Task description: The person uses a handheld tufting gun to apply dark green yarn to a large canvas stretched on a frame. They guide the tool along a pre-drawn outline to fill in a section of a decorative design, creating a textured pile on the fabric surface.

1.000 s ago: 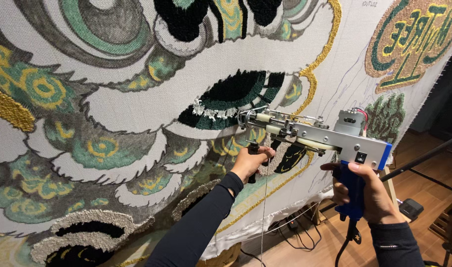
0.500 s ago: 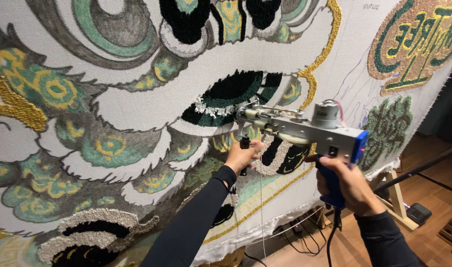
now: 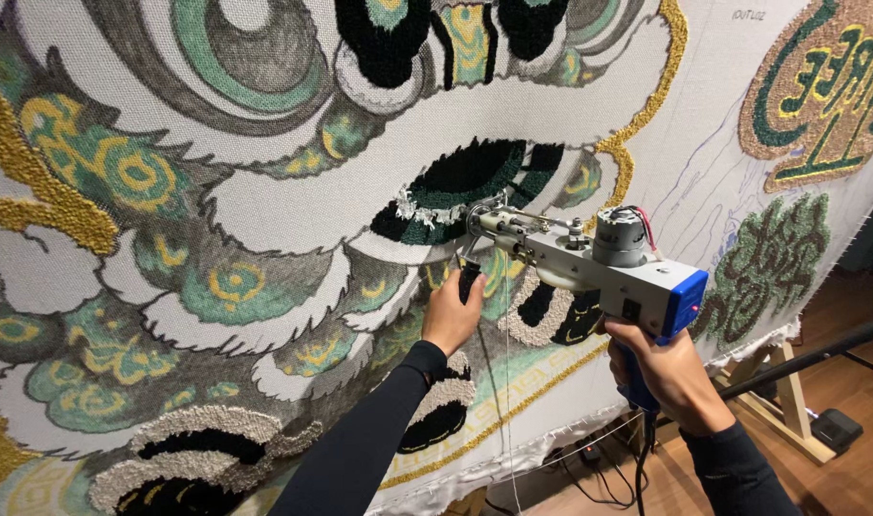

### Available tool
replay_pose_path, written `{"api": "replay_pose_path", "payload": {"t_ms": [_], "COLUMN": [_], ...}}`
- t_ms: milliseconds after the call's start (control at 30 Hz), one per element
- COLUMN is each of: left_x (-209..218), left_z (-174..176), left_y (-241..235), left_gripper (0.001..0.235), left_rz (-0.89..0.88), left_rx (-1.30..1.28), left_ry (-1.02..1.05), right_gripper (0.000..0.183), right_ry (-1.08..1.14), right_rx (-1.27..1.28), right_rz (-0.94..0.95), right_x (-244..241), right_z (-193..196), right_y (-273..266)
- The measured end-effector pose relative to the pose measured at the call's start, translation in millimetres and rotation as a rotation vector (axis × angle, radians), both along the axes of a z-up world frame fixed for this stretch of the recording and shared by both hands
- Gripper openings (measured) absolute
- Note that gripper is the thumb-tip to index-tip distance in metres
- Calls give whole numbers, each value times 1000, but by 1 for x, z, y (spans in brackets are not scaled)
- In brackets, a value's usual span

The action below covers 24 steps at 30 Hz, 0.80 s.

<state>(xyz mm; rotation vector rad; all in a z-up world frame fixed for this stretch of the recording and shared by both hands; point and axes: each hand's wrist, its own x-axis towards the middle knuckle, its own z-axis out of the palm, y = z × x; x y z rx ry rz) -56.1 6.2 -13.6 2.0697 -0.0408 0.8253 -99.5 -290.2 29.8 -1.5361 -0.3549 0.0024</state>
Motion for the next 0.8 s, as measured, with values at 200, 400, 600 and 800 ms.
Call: {"api": "replay_pose_path", "payload": {"t_ms": [200,400,600,800], "left_x": [2,1,3,2], "left_z": [6,9,8,10], "left_y": [5,5,4,2], "left_gripper": [37,36,36,37], "left_rz": [-12,-26,-15,-5], "left_rx": [16,2,-18,-32], "left_ry": [-33,-14,-46,-30], "right_gripper": [24,23,25,21], "right_ry": [-21,-3,-54,-42], "right_rx": [52,53,37,34], "right_rz": [-13,-31,-9,-19], "right_x": [2,-1,1,0], "right_z": [-3,-2,-2,-5], "right_y": [3,5,7,6]}}
